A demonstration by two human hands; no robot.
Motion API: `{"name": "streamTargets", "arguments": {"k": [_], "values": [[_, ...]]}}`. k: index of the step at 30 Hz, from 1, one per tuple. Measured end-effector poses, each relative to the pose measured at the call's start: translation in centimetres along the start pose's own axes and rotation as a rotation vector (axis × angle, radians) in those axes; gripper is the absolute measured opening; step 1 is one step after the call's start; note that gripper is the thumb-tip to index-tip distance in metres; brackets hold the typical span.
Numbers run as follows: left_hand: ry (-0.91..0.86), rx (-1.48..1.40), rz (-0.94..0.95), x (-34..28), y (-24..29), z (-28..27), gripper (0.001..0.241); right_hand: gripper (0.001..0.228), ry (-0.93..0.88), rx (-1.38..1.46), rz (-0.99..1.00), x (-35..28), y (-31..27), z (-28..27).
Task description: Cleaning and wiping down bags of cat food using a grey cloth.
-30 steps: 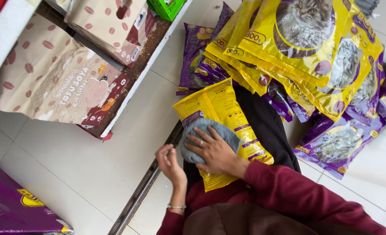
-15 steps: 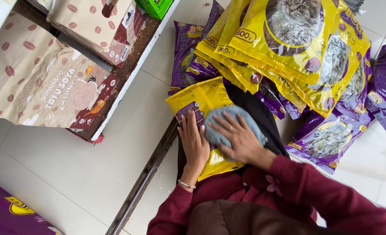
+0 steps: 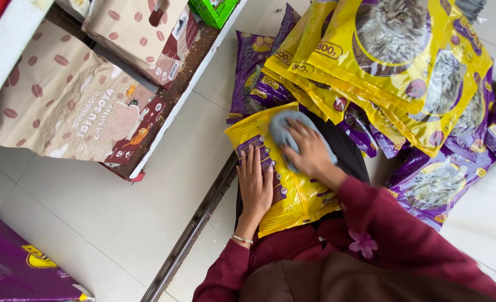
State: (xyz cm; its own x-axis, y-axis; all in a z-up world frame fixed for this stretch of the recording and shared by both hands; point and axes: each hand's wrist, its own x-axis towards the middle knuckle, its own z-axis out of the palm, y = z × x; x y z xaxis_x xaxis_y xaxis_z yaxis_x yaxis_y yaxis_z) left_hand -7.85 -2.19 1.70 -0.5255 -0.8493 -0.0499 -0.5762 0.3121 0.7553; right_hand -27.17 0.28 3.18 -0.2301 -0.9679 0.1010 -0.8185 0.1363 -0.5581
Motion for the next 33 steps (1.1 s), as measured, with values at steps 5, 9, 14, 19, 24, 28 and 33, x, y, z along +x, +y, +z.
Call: {"name": "streamTargets", "arguments": {"k": [5, 9, 14, 19, 24, 28, 33], "values": [[-0.086, -0.242, -0.009, 0.2, -0.3, -2.1, 0.06, 0.068, -0.164, -0.246, -0.267, -10.9, -1.6, -0.6], [-0.193, -0.377, -0.006, 0.7, -1.5, -3.1, 0.059, 0.068, -0.239, -0.071, -0.663, -13.5, -2.0, -1.0], [-0.192, -0.601, -0.07, 0.3, -0.4, -5.4, 0.065, 0.055, 0.025, 0.054, -0.43, -4.5, 0.8, -0.7], [0.073, -1.264, 0.041, 0.9, -3.8, -3.0, 0.076, 0.059, -0.146, -0.09, -0.027, 7.0, 0.9, 3.9], [0.306, -1.398, -0.232, 1.1, -4.8, -4.8, 0.064, 0.055, -0.222, -0.365, -0.415, 7.8, -5.9, 5.1], [0.319, -1.089, -0.172, 1.6, -3.2, -7.5, 0.06, 0.053, -0.263, -0.368, -0.641, 0.5, -7.5, 5.7], [0.161, -0.535, 0.039, 3.7, 0.1, -8.0, 0.047, 0.053, -0.31, -0.051, -0.746, -6.2, -7.4, 4.3]]}}
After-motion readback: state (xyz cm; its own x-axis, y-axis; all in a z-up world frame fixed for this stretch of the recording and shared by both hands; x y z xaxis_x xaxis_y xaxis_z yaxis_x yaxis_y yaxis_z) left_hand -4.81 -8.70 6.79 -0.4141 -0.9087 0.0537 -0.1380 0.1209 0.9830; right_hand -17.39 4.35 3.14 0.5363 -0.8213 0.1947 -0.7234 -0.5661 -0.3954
